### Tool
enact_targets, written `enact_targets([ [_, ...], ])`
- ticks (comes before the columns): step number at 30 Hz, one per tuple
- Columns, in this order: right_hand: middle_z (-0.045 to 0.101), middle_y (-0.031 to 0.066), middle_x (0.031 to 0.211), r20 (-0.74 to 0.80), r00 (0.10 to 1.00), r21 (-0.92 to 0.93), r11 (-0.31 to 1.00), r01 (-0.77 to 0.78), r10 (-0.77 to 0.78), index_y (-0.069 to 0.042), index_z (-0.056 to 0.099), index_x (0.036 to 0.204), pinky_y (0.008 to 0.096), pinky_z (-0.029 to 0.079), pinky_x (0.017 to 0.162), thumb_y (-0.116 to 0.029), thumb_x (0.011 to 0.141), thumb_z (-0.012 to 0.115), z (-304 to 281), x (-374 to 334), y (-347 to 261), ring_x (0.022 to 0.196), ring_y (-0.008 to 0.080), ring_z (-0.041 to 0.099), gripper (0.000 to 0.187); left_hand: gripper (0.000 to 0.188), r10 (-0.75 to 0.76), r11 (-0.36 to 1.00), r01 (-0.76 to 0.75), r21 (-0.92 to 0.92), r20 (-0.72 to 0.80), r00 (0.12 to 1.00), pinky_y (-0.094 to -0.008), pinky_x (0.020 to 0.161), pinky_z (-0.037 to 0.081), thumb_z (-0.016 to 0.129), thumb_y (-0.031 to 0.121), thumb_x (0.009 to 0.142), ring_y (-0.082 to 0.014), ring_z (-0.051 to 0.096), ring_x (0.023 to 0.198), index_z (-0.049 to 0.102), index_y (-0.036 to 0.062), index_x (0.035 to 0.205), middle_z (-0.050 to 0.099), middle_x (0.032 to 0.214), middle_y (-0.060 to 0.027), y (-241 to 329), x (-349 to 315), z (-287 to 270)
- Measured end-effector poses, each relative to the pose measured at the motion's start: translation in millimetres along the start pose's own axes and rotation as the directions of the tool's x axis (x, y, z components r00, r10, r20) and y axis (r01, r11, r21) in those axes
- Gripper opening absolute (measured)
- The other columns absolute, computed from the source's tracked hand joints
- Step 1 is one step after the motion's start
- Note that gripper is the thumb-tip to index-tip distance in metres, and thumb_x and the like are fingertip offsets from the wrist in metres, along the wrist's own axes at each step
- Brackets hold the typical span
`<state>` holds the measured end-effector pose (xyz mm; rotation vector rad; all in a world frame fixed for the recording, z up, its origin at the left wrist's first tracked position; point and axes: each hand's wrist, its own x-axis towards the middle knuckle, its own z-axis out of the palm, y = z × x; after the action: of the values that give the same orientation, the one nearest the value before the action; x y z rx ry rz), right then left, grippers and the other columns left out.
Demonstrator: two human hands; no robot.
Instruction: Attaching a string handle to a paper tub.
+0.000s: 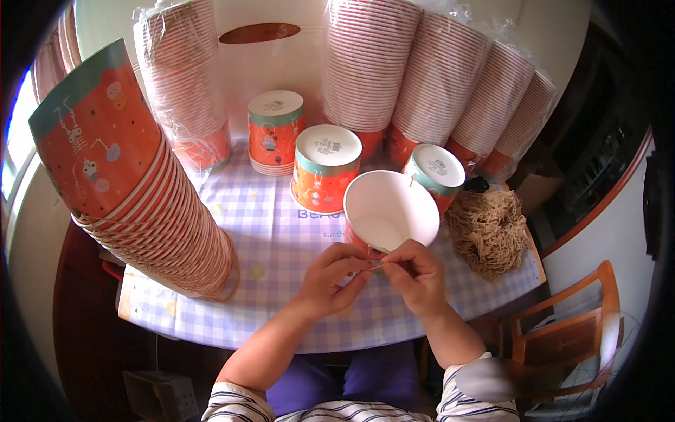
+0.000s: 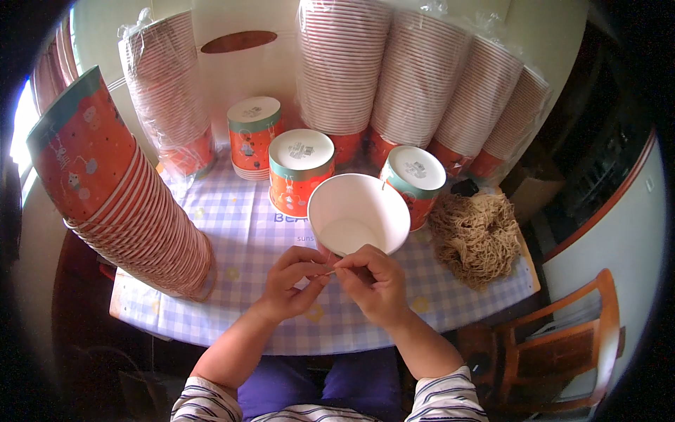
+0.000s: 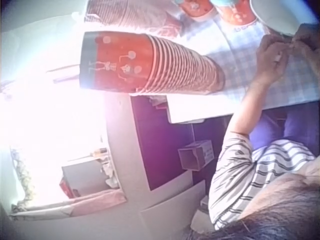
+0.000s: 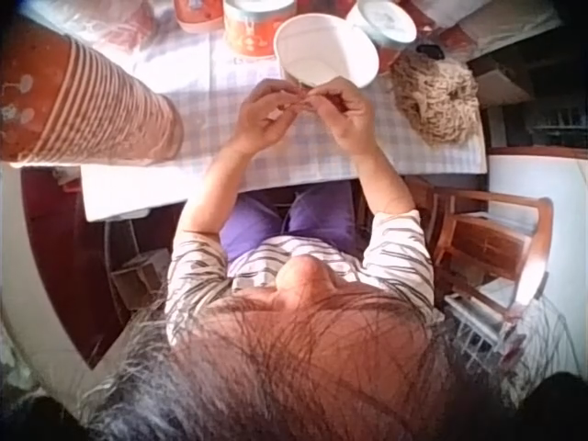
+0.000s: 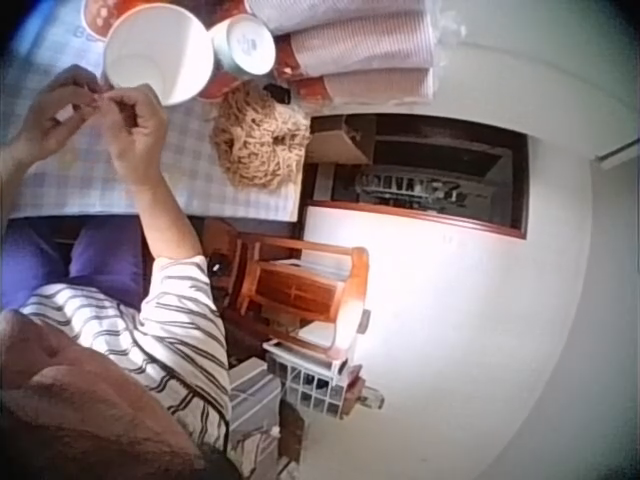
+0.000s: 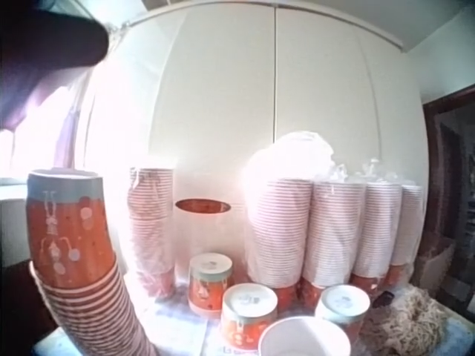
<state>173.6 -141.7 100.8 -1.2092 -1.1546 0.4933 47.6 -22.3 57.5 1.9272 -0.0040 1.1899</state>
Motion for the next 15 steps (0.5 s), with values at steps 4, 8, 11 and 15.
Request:
enact_targets([
  [4,0.055,-0.0006,0.078,0.002,0.999,-0.099,0.994,0.041,-0.041,-0.004,0.063,0.086,0.0175,0.034,0.051,-0.003,0.081,0.064,-6,0,0,0.057,0.0021,0.045,0.005,0.019,-0.058,0.998,0.059,-0.025,0.008,0.998,-0.0284,0.067,0.051,0.067,-0.002,0.075,-0.0192,0.062,0.081,0.065,0.0040,0.093,0.059,0.097,-0.0092,4,1,-2],
  [8,0.057,0.0015,0.083,0.073,0.988,-0.312,0.938,0.151,-0.134,-0.004,0.063,0.090,0.0186,0.034,0.049,-0.002,0.079,0.066,-8,0,-9,0.054,0.0038,0.042,0.012,0.018,-0.050,0.998,0.049,-0.034,-0.045,0.998,-0.0252,0.064,0.049,0.066,-0.002,0.076,-0.0157,0.060,0.077,0.065,0.0032,0.093,0.059,0.098,-0.0090,4,1,-2],
  [11,0.058,0.0041,0.089,0.081,0.990,-0.478,0.868,0.139,-0.114,-0.005,0.061,0.097,0.0225,0.039,0.049,0.000,0.077,0.066,-9,-3,-29,0.059,0.0097,0.050,0.021,0.014,-0.124,0.988,0.112,-0.106,-0.116,0.985,-0.0238,0.063,0.048,0.066,-0.002,0.077,-0.0142,0.058,0.076,0.064,0.0025,0.090,0.059,0.098,-0.0085,2,0,-4],
  [15,0.057,0.0079,0.094,0.008,0.983,-0.666,0.732,0.144,-0.186,-0.006,0.059,0.102,0.0306,0.046,0.054,0.002,0.075,0.064,-11,-7,-39,0.068,0.0210,0.058,0.029,0.008,-0.247,0.947,0.206,-0.246,-0.145,0.958,-0.0242,0.069,0.047,0.066,0.000,0.079,-0.0133,0.058,0.081,0.063,0.0018,0.086,0.061,0.095,-0.0080,0,2,-4],
])
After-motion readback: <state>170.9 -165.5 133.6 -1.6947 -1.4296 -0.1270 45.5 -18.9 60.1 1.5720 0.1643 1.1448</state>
